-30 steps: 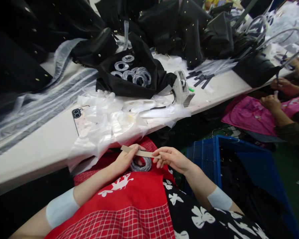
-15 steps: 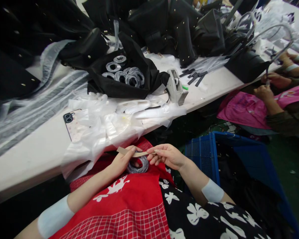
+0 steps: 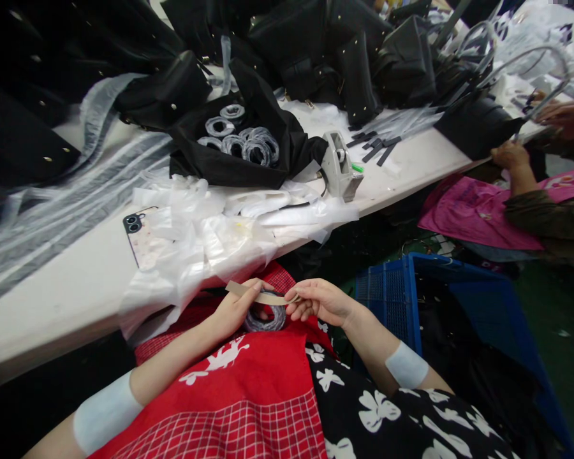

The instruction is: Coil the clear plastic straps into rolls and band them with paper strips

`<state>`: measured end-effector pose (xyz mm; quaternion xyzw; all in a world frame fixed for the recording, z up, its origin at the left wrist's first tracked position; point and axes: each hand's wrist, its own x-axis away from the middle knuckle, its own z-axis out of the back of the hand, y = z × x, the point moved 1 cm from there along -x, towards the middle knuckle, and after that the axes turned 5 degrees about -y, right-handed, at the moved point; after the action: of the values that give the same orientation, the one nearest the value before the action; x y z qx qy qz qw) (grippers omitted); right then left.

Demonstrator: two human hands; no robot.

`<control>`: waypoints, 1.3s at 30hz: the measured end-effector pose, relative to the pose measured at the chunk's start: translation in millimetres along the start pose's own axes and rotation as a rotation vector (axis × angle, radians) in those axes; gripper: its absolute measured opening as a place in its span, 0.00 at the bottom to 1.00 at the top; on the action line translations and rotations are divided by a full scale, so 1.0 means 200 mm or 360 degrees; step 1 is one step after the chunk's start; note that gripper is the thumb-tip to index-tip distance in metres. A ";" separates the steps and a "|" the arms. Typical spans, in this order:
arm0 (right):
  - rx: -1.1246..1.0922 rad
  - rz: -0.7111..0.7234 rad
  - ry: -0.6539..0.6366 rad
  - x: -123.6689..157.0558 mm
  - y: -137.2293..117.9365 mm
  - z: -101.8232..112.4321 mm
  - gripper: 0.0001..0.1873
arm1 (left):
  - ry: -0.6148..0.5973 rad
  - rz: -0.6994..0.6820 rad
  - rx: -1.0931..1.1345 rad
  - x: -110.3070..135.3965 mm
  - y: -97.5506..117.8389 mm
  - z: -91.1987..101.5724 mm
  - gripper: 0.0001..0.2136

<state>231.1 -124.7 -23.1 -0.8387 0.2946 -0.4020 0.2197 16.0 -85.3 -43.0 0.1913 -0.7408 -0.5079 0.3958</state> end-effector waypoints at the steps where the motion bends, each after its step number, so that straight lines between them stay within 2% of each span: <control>1: 0.0028 -0.0019 0.0011 0.00 0.00 0.00 0.18 | -0.0001 0.0002 -0.0005 0.00 0.00 0.00 0.18; 4: 0.0186 -0.0068 0.0050 -0.01 0.00 0.00 0.20 | -0.0011 -0.0017 -0.0029 0.01 0.01 0.00 0.18; 6: 0.0454 -0.0019 0.0105 -0.01 0.00 0.01 0.21 | -0.0024 -0.0036 -0.0063 0.01 0.01 0.00 0.19; 10: 0.1262 0.0457 0.0302 -0.01 -0.06 0.01 0.18 | -0.0066 -0.0070 -0.0156 0.01 0.01 0.00 0.19; 12: 0.1480 0.0649 0.0388 -0.01 -0.09 -0.01 0.18 | -0.0083 -0.0099 -0.0224 0.01 0.02 0.00 0.19; 14: 0.1442 0.0695 0.0407 -0.01 -0.11 -0.04 0.20 | -0.0077 -0.0155 -0.0347 0.01 0.04 0.00 0.18; 18: 0.0938 0.0602 0.0447 -0.09 -0.12 -0.09 0.23 | -0.0068 -0.0309 -0.0576 0.01 0.08 0.00 0.19; 22: 0.0591 0.0673 0.0622 -0.21 -0.11 -0.14 0.24 | -0.0093 -0.0425 -0.0570 0.03 0.07 0.00 0.21; 27: 0.0376 0.0662 0.0604 -0.30 -0.13 -0.18 0.25 | -0.0043 -0.0387 -0.0501 0.05 0.07 -0.01 0.13; 29: 0.0352 0.0775 0.0592 -0.29 -0.19 -0.20 0.23 | 0.0006 -0.0381 -0.0519 0.06 0.08 -0.01 0.09; 31: 0.0327 0.1003 0.0588 -0.27 -0.28 -0.19 0.20 | 0.0012 -0.0355 -0.0527 0.06 0.09 -0.01 0.09; 35: 0.0484 0.1444 0.0604 -0.33 -0.51 -0.14 0.17 | 0.0051 -0.0238 -0.0503 0.06 0.08 -0.01 0.10; 37: 0.0853 0.1522 0.0687 -0.41 -0.60 -0.08 0.19 | 0.0075 -0.0231 -0.0497 0.06 0.07 -0.01 0.09; 39: 0.1292 0.1482 0.0769 -0.50 -0.65 -0.02 0.23 | 0.0094 -0.0237 -0.0506 0.06 0.06 -0.01 0.09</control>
<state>219.4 37.5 3.6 -0.3609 0.4923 -0.5208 0.5968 11.9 -88.9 -26.7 0.1956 -0.6230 -0.6407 0.4038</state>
